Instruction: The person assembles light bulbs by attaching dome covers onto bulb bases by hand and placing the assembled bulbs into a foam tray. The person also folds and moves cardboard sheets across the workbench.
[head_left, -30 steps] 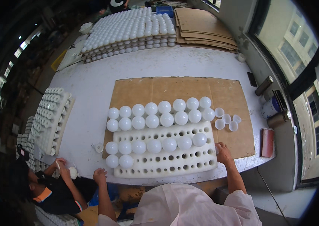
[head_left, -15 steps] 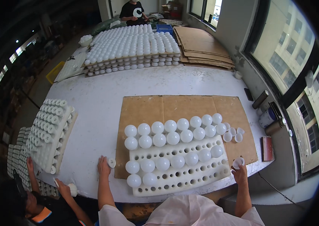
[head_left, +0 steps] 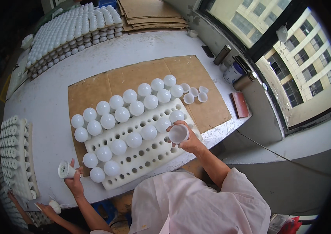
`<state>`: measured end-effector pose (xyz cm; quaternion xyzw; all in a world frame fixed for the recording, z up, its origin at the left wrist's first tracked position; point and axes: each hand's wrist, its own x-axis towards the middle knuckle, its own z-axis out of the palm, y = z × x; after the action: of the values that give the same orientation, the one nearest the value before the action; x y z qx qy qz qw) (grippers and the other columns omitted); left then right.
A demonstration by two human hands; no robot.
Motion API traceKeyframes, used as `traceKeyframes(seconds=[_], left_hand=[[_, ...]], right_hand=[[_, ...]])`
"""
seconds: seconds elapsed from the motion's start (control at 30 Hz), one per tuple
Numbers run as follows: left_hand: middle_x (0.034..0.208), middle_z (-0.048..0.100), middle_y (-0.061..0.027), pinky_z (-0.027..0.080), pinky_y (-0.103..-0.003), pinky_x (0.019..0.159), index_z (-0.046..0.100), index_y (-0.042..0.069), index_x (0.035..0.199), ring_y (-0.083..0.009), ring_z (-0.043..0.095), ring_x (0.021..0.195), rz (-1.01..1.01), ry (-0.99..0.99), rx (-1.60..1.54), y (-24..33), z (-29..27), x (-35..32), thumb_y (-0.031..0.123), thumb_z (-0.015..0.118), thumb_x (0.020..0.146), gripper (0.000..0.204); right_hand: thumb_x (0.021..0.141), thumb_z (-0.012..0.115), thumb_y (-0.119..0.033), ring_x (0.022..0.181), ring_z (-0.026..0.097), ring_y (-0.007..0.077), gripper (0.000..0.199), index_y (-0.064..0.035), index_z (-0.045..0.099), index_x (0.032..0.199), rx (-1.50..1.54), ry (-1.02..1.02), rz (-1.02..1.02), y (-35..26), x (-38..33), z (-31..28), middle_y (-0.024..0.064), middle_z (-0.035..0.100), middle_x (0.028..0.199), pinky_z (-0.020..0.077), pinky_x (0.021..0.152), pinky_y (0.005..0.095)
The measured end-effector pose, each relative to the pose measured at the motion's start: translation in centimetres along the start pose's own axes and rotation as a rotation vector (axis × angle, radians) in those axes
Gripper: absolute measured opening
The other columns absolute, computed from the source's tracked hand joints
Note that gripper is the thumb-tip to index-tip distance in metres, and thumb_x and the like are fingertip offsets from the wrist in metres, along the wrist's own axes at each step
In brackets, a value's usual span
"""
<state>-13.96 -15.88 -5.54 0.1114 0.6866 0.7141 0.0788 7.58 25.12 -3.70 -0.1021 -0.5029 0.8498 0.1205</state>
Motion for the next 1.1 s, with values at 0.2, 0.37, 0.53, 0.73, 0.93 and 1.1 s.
traceKeyframes(seconds=[0.2, 0.37, 0.53, 0.73, 0.93, 1.1], left_hand=[[0.098, 0.063, -0.0292, 0.046, -0.024, 0.042, 0.044, -0.012, 0.113, -0.0186, 0.064, 0.059, -0.234, -0.564, -0.309, 1.7, 11.8, -6.3, 0.019, 0.073, 0.069, 0.061], [0.085, 0.067, -0.0158, 0.050, -0.023, 0.048, 0.056, -0.008, 0.104, -0.0118, 0.060, 0.059, -0.381, -0.715, -0.207, 2.8, 18.5, -7.3, 0.006, 0.071, 0.067, 0.043], [0.082, 0.063, -0.0076, 0.048, -0.024, 0.052, 0.058, -0.004, 0.103, -0.0107, 0.059, 0.064, -0.409, -0.771, -0.152, 3.3, 19.7, -7.6, 0.010, 0.076, 0.070, 0.040], [0.083, 0.063, -0.0065, 0.047, -0.023, 0.054, 0.058, -0.004, 0.105, -0.0097, 0.058, 0.063, -0.408, -0.777, -0.122, 2.9, 20.2, -7.9, 0.013, 0.077, 0.070, 0.044], [0.081, 0.064, -0.0064, 0.047, -0.023, 0.054, 0.061, -0.005, 0.103, -0.0090, 0.057, 0.064, -0.454, -0.775, -0.028, 3.5, 20.0, -7.9, 0.018, 0.077, 0.070, 0.043], [0.074, 0.064, -0.0060, 0.047, -0.022, 0.048, 0.062, -0.005, 0.098, -0.0081, 0.057, 0.057, -0.426, -0.756, 0.090, 4.0, 19.8, -8.0, 0.017, 0.078, 0.069, 0.040]], right_hand=[[0.058, 0.084, -0.021, 0.113, 0.049, 0.0214, 0.078, -0.0081, 0.042, 0.122, -0.405, -0.300, -0.046, 0.8, 0.4, 1.7, 0.0097, 0.054, 0.118, 0.0397, 0.096, 0.0372], [0.059, 0.083, -0.019, 0.113, 0.050, 0.0210, 0.076, -0.0078, 0.043, 0.121, -0.475, -0.375, -0.069, 0.2, -0.3, 2.5, 0.0084, 0.054, 0.117, 0.0392, 0.096, 0.0371], [0.058, 0.083, -0.016, 0.113, 0.049, 0.0193, 0.075, -0.0076, 0.044, 0.120, -0.545, -0.404, -0.045, -0.6, -0.7, 2.0, 0.0071, 0.054, 0.117, 0.0370, 0.098, 0.0358], [0.059, 0.083, -0.021, 0.111, 0.049, 0.0180, 0.075, -0.0086, 0.044, 0.122, -0.546, -0.442, -0.021, -0.7, -0.9, 1.8, 0.0051, 0.053, 0.115, 0.0375, 0.097, 0.0339], [0.057, 0.082, -0.019, 0.110, 0.050, 0.0262, 0.074, -0.0072, 0.046, 0.121, -0.823, -0.526, 0.011, -1.8, -0.8, 2.8, 0.0099, 0.052, 0.118, 0.0391, 0.096, 0.0371], [0.060, 0.080, -0.018, 0.101, 0.054, 0.0359, 0.077, -0.0039, 0.041, 0.125, -1.073, -0.678, -0.027, -2.7, -0.9, 5.1, 0.0178, 0.052, 0.109, 0.0466, 0.086, 0.0420]])
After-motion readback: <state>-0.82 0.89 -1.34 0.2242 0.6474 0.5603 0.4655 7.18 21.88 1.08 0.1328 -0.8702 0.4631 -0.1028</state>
